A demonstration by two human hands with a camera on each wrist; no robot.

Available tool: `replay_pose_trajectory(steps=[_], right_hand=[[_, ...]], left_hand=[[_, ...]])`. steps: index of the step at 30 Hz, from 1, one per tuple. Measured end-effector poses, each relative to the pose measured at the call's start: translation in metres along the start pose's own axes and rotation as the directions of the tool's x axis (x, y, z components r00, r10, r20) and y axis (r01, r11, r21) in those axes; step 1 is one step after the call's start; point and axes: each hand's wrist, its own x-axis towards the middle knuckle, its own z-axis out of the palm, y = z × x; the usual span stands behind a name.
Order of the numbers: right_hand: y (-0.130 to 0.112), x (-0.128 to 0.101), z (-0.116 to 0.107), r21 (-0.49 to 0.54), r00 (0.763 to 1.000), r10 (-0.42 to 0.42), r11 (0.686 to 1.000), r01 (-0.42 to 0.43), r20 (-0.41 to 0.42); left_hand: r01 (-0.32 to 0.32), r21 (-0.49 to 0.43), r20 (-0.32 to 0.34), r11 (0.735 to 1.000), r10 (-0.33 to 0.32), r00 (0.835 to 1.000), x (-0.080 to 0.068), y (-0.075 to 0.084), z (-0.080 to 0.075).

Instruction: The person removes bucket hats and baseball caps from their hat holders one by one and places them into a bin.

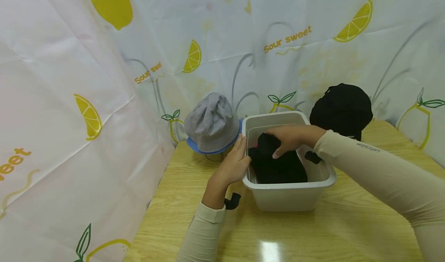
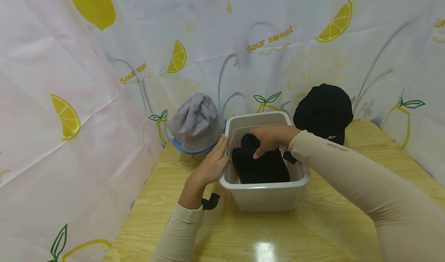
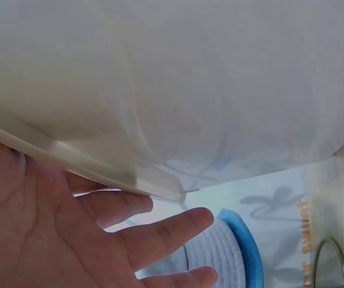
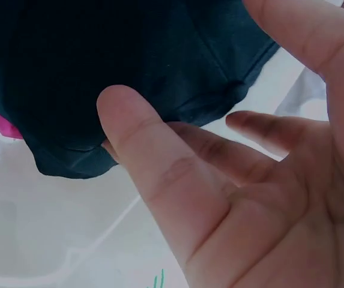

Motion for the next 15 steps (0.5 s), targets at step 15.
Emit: replay_pose_trajectory(steps=[15], right_hand=[[0.0103, 0.0107, 0.0038, 0.243, 0.99, 0.013, 0.969, -0.047, 0.14]], left_hand=[[0.0, 0.004, 0.003, 1.0, 0.0, 1.0, -0.0012, 0.002, -0.0012]])
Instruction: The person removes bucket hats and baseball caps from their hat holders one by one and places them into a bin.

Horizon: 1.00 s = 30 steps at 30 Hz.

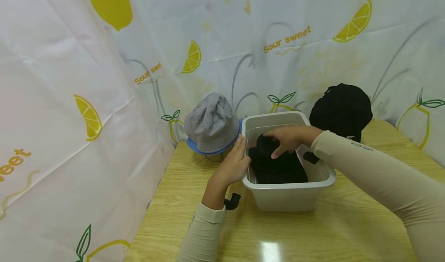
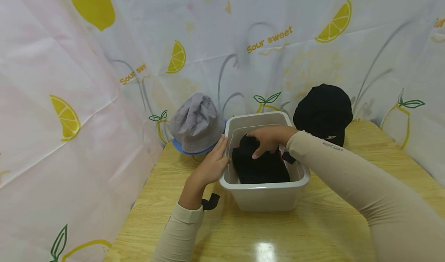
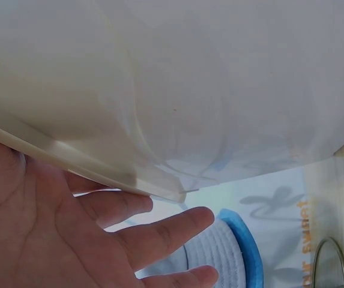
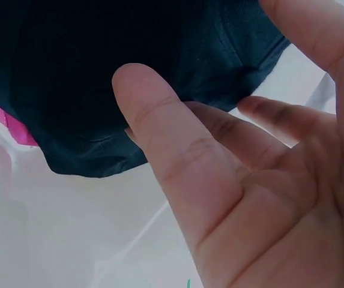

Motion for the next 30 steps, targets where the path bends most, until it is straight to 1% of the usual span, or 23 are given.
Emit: replay_pose_trajectory(steps=[6, 10, 14, 17, 22, 27, 30], right_hand=[[-0.002, 0.0, 0.001, 0.016, 1.0, 0.023, 1.0, -0.022, -0.005], [-0.001, 0.0, 0.001, 0.007, 1.0, 0.019, 1.0, -0.019, -0.008], [0.002, -0.001, -0.001, -0.031, 1.0, -0.006, 0.999, 0.005, -0.025], [0.003, -0.006, -0.004, -0.104, 0.998, -0.049, 0.994, 0.044, -0.048], [0.002, -0.016, -0.013, -0.193, 0.99, -0.111, 0.977, 0.092, -0.088], [0.0, -0.026, -0.022, -0.189, 0.983, -0.132, 0.976, 0.107, -0.124], [0.002, -0.032, -0.027, -0.133, 0.981, -0.131, 0.985, 0.112, -0.142]], left_hand=[[0.008, 0.01, 0.002, 1.0, -0.008, 1.0, 0.001, -0.001, 0.0], [0.006, 0.01, 0.001, 1.0, -0.006, 1.0, 0.001, 0.0, 0.0], [-0.004, 0.001, 0.0, 1.0, 0.004, 1.0, 0.001, -0.001, 0.0], [-0.002, 0.003, 0.001, 1.0, 0.002, 1.0, 0.001, -0.001, 0.0], [-0.002, -0.001, -0.001, 1.0, 0.002, 1.0, 0.001, -0.002, 0.001], [-0.009, -0.004, -0.005, 1.0, 0.009, 1.0, 0.002, -0.002, 0.001], [-0.011, -0.004, -0.006, 1.0, 0.011, 1.0, 0.002, -0.002, 0.001]])
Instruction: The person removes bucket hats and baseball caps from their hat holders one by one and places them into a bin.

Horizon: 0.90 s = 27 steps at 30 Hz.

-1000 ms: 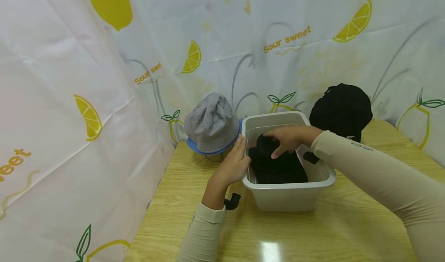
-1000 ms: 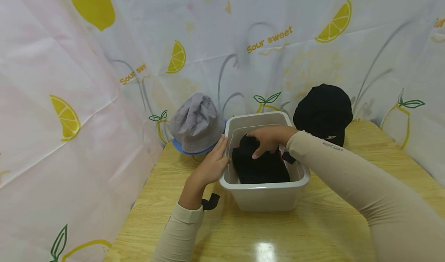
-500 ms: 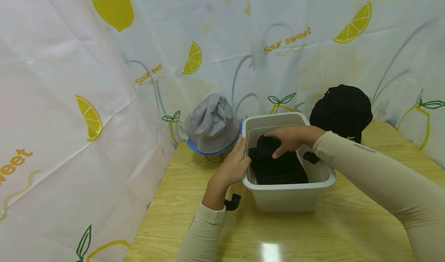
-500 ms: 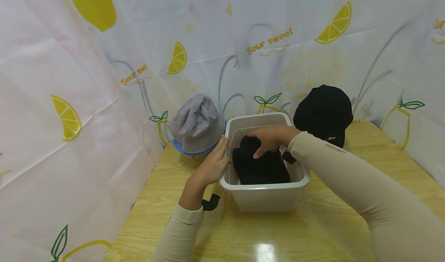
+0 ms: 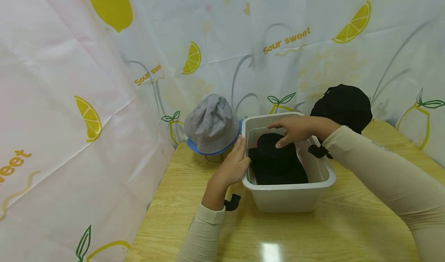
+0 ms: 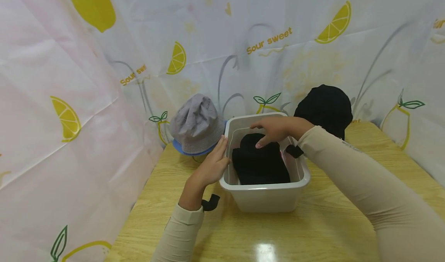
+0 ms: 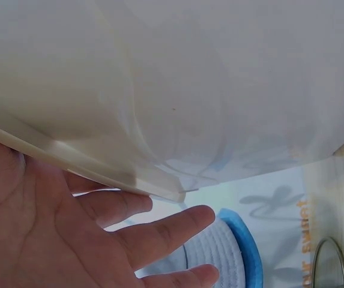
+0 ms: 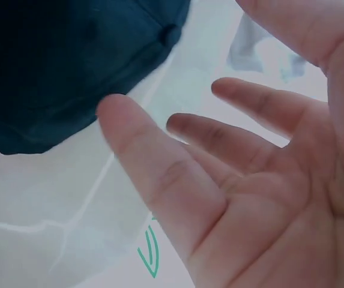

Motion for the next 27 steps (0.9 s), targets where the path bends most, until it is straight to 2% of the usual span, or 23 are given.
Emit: replay_pose_trajectory(steps=[6, 12, 16, 21, 27], right_hand=[[0.007, -0.009, -0.009, 0.136, 0.998, -0.022, 0.99, 0.029, -0.054], [0.012, -0.025, -0.014, 0.196, 0.982, -0.016, 0.979, 0.054, -0.187], [0.015, -0.037, -0.015, 0.17, 0.955, -0.02, 0.983, 0.073, -0.295], [0.018, -0.052, -0.017, 0.135, 0.907, -0.002, 0.989, 0.065, -0.421], [0.025, -0.068, -0.018, 0.145, 0.851, 0.047, 0.989, 0.035, -0.522]], left_hand=[[0.009, 0.016, 0.001, 1.0, -0.009, 1.0, -0.001, -0.001, 0.0], [0.007, 0.026, -0.008, 1.0, -0.007, 1.0, -0.001, -0.001, 0.0], [0.003, 0.029, -0.009, 1.0, -0.003, 1.0, -0.001, -0.001, 0.001], [0.002, 0.035, -0.005, 0.999, -0.001, 1.0, 0.0, -0.001, 0.001], [0.004, 0.025, -0.002, 1.0, -0.004, 1.0, -0.001, -0.001, 0.001]])
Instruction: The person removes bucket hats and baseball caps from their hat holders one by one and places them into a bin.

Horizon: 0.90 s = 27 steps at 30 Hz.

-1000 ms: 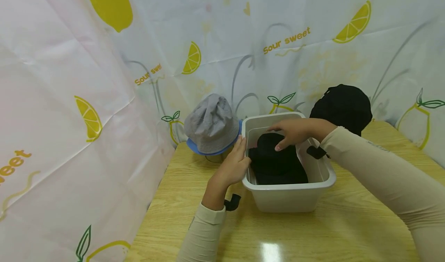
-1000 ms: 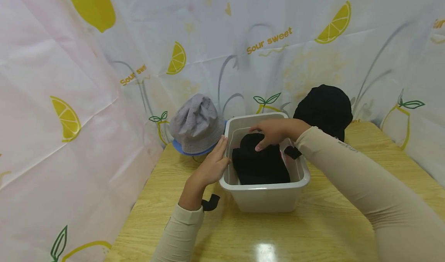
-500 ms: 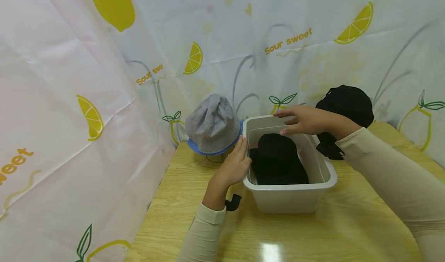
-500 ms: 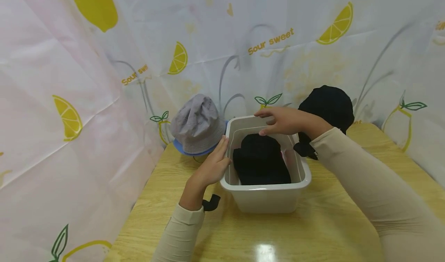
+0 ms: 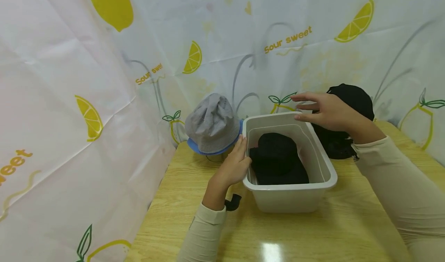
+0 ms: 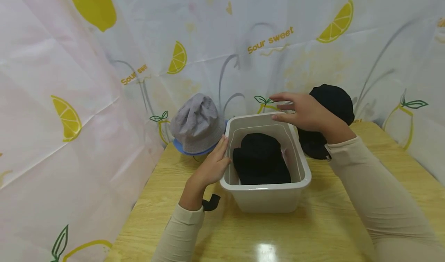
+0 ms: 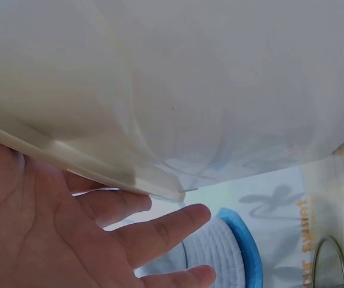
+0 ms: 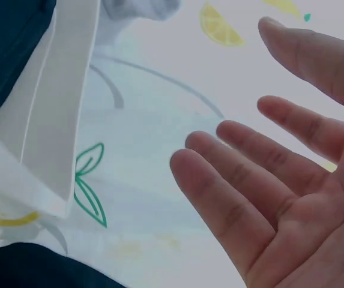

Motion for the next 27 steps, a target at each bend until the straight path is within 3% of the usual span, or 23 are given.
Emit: replay_pose_trajectory(steps=[5, 16, 23, 27], right_hand=[[0.009, -0.017, -0.005, 0.023, 0.988, 0.048, 0.999, -0.045, -0.149], [0.04, -0.049, -0.005, 0.121, 0.912, 0.17, 0.984, -0.134, -0.373], [0.058, -0.068, -0.011, 0.206, 0.815, 0.289, 0.955, -0.212, -0.503], [0.069, -0.076, -0.005, 0.252, 0.71, 0.398, 0.917, -0.308, -0.58]], left_hand=[[-0.008, -0.003, 0.0, 1.0, 0.008, 1.0, 0.0, 0.0, -0.001], [-0.004, -0.013, 0.004, 1.0, 0.004, 1.0, 0.0, -0.002, 0.0], [-0.015, -0.004, -0.005, 1.0, 0.015, 1.0, 0.0, -0.001, 0.0], [-0.013, -0.001, -0.003, 1.0, 0.013, 1.0, 0.0, 0.0, -0.001]])
